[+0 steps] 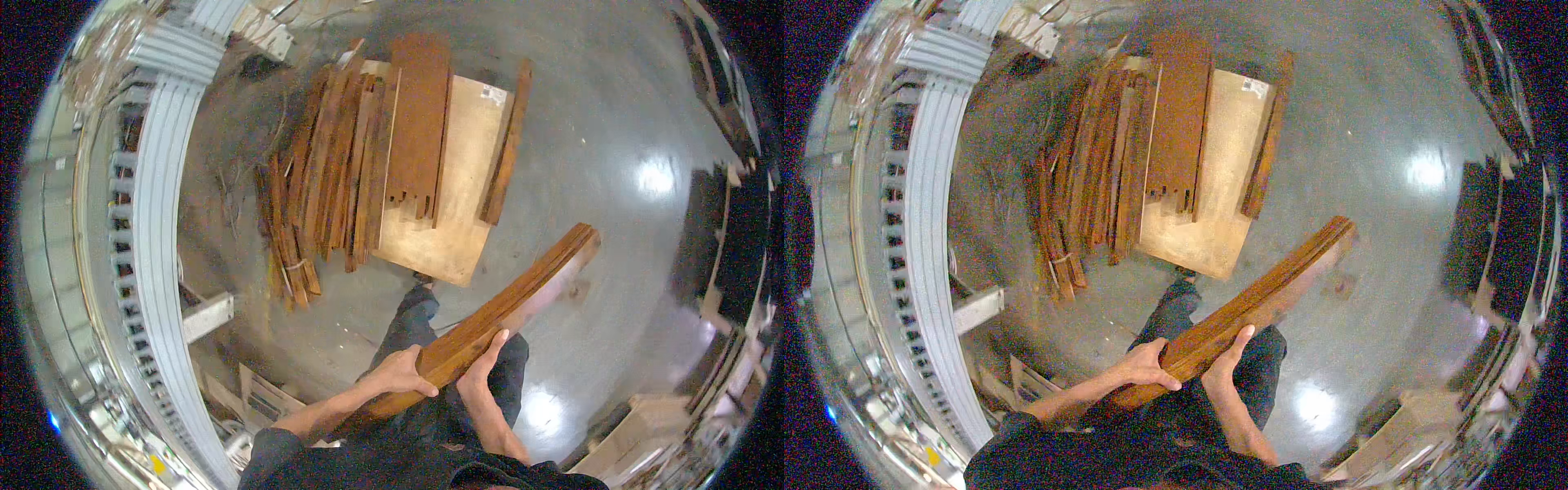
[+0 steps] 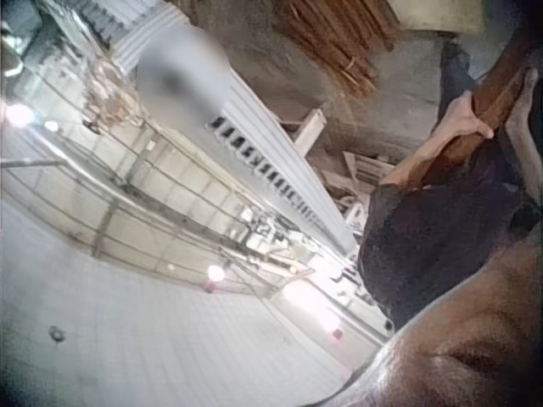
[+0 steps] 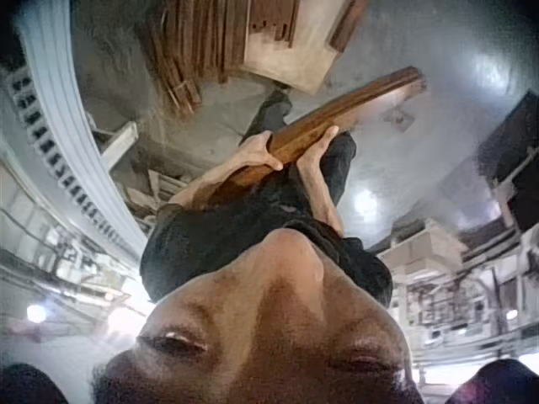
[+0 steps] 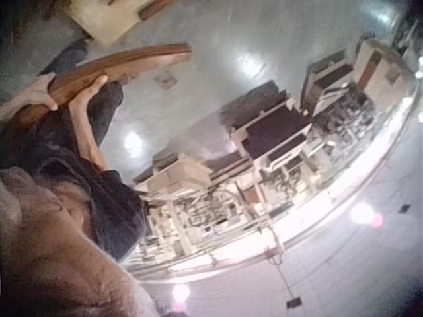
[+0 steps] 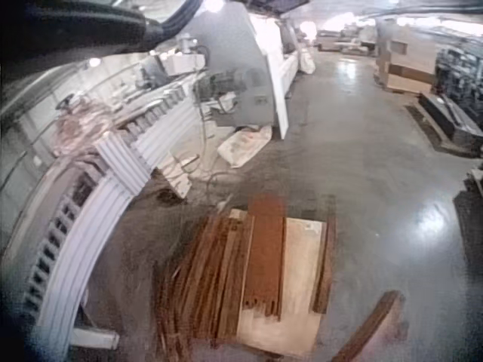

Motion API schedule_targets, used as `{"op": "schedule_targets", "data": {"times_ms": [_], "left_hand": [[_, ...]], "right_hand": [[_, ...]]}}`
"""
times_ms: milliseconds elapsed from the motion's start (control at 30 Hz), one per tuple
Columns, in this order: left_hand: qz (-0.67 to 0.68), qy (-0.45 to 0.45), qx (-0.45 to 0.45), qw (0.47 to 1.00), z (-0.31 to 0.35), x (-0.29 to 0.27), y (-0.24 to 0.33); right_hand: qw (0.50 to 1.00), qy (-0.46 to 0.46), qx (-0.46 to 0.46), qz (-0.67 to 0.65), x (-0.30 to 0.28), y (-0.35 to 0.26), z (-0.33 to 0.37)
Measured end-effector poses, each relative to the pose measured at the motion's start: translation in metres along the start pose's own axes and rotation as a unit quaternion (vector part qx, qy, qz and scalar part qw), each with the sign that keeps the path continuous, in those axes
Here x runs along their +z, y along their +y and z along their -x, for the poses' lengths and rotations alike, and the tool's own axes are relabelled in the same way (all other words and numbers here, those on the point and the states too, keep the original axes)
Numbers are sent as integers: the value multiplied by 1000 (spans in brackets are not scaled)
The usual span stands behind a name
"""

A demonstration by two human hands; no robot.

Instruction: The person picks up several curved wooden boards one at a time from a stack on the floor, holding each one up to view the edges and surface before setting them aside or back onto the stack.

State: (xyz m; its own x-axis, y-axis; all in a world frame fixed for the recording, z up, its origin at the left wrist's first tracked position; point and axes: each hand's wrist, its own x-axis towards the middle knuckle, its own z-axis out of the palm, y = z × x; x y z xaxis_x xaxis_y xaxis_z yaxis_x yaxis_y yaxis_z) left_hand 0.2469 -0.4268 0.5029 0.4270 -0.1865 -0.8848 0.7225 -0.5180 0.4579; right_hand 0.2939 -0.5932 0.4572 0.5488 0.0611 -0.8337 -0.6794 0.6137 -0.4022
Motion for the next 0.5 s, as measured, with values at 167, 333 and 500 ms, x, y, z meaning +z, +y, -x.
{"op": "schedule_targets", "data": {"times_ms": [167,333,500], "left_hand": [[83,53,-29,995,-27,37,80],[223,125,-22,967,-43,105,164],[204,189,-29,960,-57,159,223]], "right_hand": [[994,-75,46,59,-38,-79,-50],[979,-83,73,170,-44,-183,-62],[953,-121,70,267,-72,-253,-70]]}}
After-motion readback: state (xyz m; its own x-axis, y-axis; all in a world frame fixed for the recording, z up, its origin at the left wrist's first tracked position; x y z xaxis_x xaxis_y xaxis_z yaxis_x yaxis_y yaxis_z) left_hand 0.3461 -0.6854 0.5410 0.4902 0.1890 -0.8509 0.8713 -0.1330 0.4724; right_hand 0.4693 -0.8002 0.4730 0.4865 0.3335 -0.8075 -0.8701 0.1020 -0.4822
